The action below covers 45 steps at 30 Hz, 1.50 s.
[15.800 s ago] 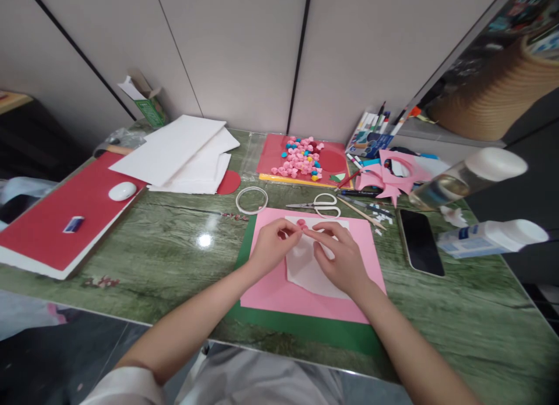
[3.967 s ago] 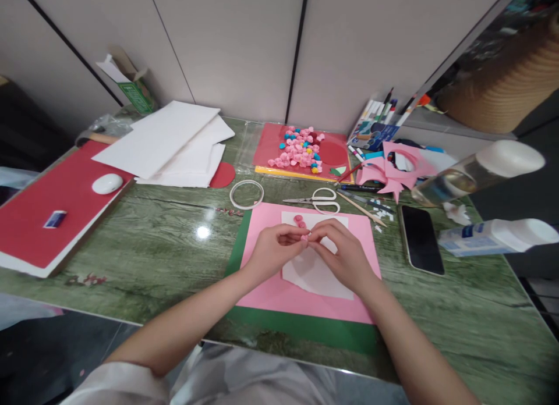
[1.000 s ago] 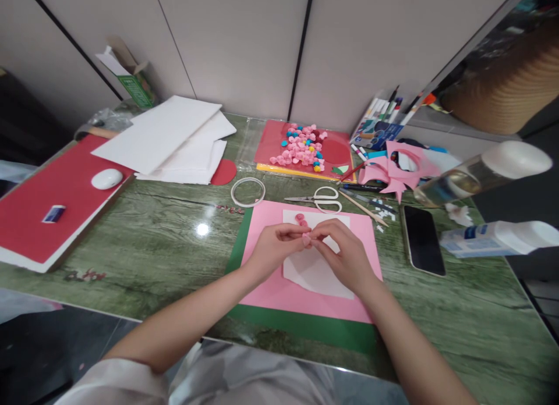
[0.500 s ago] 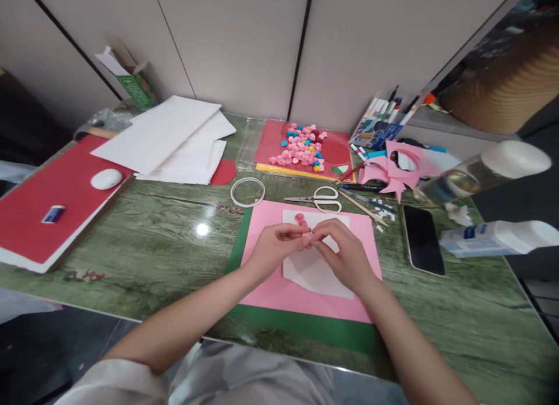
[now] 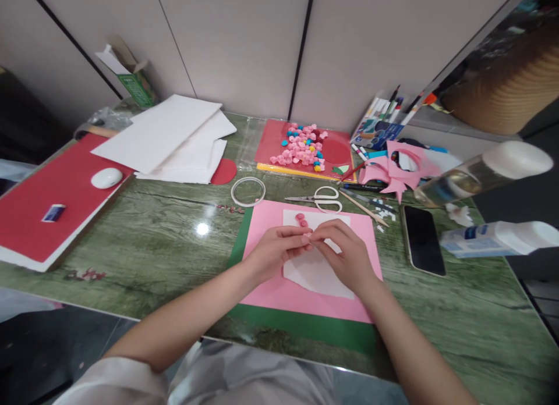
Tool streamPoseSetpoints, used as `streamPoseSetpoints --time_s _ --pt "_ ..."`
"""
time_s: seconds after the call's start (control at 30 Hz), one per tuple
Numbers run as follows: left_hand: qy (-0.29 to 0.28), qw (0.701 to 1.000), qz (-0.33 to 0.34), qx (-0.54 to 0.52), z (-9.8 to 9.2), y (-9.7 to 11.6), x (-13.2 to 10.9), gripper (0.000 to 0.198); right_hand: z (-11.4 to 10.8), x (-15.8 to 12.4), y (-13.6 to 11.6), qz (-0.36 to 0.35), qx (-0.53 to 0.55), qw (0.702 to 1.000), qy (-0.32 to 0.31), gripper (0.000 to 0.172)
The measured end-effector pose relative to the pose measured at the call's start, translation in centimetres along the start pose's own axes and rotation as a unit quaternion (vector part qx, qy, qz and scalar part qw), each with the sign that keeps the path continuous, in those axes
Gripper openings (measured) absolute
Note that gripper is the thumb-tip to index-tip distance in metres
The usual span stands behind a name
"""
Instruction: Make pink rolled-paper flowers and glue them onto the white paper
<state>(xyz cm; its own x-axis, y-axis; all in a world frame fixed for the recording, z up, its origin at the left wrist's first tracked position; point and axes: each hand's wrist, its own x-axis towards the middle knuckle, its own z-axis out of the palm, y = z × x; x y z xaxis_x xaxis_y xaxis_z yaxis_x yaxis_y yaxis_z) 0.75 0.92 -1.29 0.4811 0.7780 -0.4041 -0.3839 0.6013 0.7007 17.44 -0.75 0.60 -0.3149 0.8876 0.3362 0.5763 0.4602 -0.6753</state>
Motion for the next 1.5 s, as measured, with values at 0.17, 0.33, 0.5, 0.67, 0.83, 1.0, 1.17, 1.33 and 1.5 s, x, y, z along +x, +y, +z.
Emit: streamPoseSetpoints --time_s 0.17,0.33,0.5,0.67,0.83,1.0,1.17,1.33,1.5 --pt "0.043 0.995 0.069 0.054 0.1 0.0 0.0 0.028 -0.1 0.1 -0.6 0.036 0.002 0.999 0.024 0.007" --pt "0.089 0.929 0.250 0.259 0.8 0.4 -0.5 0.016 -0.3 0.1 -1.6 0.099 0.019 0.995 0.021 0.004" --pt "0.108 0.868 0.312 0.371 1.0 0.3 -0.8 0.016 0.1 0.0 -1.7 0.144 0.036 0.989 0.022 0.006" --pt "0.121 0.827 0.341 0.430 1.0 0.2 -0.9 0.017 0.4 0.0 -1.5 0.152 0.045 0.987 0.026 0.006" --pt "0.118 0.810 0.353 0.453 0.9 0.2 -0.9 0.017 0.4 0.1 -1.5 0.149 0.041 0.987 0.031 0.006" --pt "0.112 0.799 0.364 0.466 0.7 -0.2 -0.8 0.018 0.5 0.1 -1.5 0.164 0.035 0.986 0.025 0.007" --pt "0.109 0.804 0.353 0.466 0.8 -0.4 -0.8 0.018 0.6 0.0 -1.4 0.165 0.046 0.985 0.029 0.009" --pt "0.102 0.835 0.327 0.431 1.1 -0.1 -1.0 0.020 0.6 0.1 -1.4 0.172 0.061 0.983 0.029 0.009" --pt "0.073 0.899 0.289 0.321 0.9 -0.3 -0.8 0.019 0.3 0.2 -1.5 0.171 0.071 0.983 0.016 0.010"
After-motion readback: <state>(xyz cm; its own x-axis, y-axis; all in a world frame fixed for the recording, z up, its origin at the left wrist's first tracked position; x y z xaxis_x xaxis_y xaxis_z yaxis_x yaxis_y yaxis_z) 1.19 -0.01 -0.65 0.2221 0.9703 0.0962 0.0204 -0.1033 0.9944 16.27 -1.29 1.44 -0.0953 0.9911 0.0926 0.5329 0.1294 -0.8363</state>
